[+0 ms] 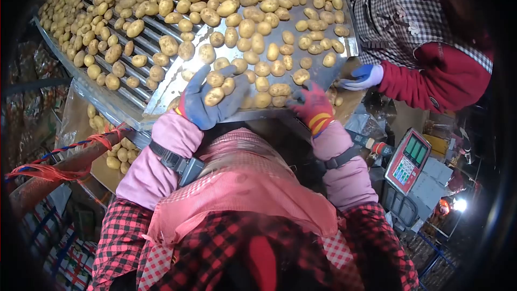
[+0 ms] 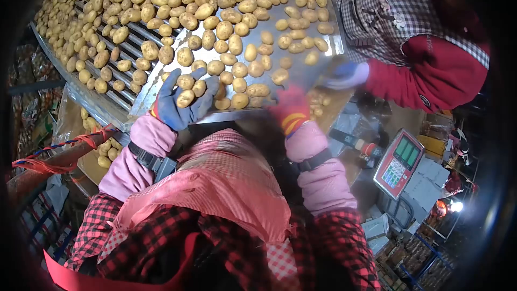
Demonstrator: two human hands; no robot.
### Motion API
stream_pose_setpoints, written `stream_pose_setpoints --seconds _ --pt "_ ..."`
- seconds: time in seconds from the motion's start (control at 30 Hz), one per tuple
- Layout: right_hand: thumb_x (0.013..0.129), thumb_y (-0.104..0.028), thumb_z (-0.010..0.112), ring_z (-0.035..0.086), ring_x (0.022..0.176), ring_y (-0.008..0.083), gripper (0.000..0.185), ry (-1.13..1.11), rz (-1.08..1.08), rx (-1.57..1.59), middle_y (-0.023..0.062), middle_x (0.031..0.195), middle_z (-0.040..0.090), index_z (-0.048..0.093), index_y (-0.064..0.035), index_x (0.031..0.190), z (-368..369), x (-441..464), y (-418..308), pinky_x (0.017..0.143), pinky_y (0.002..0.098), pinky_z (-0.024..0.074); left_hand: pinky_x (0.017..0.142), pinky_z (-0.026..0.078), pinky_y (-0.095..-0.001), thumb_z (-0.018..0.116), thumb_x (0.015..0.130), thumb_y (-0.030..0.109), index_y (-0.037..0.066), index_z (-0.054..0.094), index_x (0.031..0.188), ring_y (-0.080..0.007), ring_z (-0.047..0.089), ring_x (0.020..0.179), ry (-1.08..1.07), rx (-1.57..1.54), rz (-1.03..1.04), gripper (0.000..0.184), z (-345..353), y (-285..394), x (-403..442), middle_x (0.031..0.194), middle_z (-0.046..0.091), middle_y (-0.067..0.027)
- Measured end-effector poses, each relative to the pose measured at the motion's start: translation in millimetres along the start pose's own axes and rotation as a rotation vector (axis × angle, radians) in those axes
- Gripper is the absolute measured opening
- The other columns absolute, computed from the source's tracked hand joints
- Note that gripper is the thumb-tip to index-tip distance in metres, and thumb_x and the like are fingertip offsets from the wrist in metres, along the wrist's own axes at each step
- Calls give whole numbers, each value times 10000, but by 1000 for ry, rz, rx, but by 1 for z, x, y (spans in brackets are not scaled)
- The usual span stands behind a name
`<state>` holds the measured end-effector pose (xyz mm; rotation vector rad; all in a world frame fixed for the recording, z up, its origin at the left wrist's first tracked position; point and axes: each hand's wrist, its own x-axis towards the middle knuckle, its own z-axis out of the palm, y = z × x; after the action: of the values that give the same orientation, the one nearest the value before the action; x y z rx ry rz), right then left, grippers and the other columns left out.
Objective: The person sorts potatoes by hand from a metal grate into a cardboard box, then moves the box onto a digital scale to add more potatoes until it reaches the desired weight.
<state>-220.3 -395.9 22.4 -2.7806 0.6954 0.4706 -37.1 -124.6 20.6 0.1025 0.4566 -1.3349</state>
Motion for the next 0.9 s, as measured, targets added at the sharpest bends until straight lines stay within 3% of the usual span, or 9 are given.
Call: stream_pose_setpoints --seconds 0.1,0.4,0.53,0.67,0.73,0.8,0.83,0.87,0.9 --pt "751 -535 797 415 1374 420 595 -69 -10 -243 194 1523 427 706 -161 1206 6 -7 -36 1129 512 358 1077 479 -518 533 1000 514 122 457 1498 -356 533 1321 41 86 62 638 -3 2 -12 1495 492 -196" --pt "813 -634 706 316 1479 366 598 -166 -37 -498 139 1621 340 752 -172 1189 -5 12 -64 1183 584 240 1188 319 -578 504 957 643 56 408 1510 -405 411 1418 -65 126 48 812 -5 -2 -26 1551 430 -173" --pt "898 -631 611 237 1527 343 665 -364 -17 -701 106 1659 288 612 -207 1411 -5 20 -86 1189 592 217 1207 290 -584 455 991 631 39 388 1520 -406 400 1421 -67 94 151 796 8 -10 -43 1561 409 -187" --pt "812 -580 742 387 1447 345 644 -202 80 -534 123 1508 494 687 -174 1310 12 23 -86 1153 557 328 1196 326 -542 480 991 597 39 409 1512 -384 422 1412 -174 99 166 766 4 -17 -65 1537 441 -177" --pt "759 -512 797 598 1223 389 626 -143 203 -210 162 1275 658 712 -93 1216 17 32 -67 1036 515 473 1195 341 -523 580 955 561 26 412 1513 -378 408 1428 -240 102 178 790 -9 -17 -75 1543 434 -177" --pt "728 -395 831 695 994 360 540 -64 -118 -189 159 1038 720 703 -18 1092 6 27 -56 899 454 559 1207 327 -495 592 974 466 5 409 1510 -384 415 1423 -144 438 313 730 -21 -16 -96 1539 428 -206" --pt "762 -366 823 692 970 311 499 -26 -136 149 141 996 710 691 -11 1087 6 28 -37 862 428 568 1213 320 -480 598 983 418 -5 407 1509 -387 418 1420 -82 604 371 702 -27 -16 -106 1537 424 -220" --pt "795 -336 815 689 945 261 460 -27 -145 483 124 954 700 679 -3 1081 10 29 -30 825 403 577 1216 314 -477 590 991 398 -7 408 1508 -392 429 1413 -113 150 290 682 -39 -18 -123 1525 438 -228" --pt "864 -286 748 691 935 246 433 -244 -164 941 141 1034 698 635 -31 1194 2 15 -53 785 370 571 1204 332 -480 574 1002 404 -9 421 1496 -395 440 1404 -146 296 428 662 -52 -26 -149 1515 449 -233"
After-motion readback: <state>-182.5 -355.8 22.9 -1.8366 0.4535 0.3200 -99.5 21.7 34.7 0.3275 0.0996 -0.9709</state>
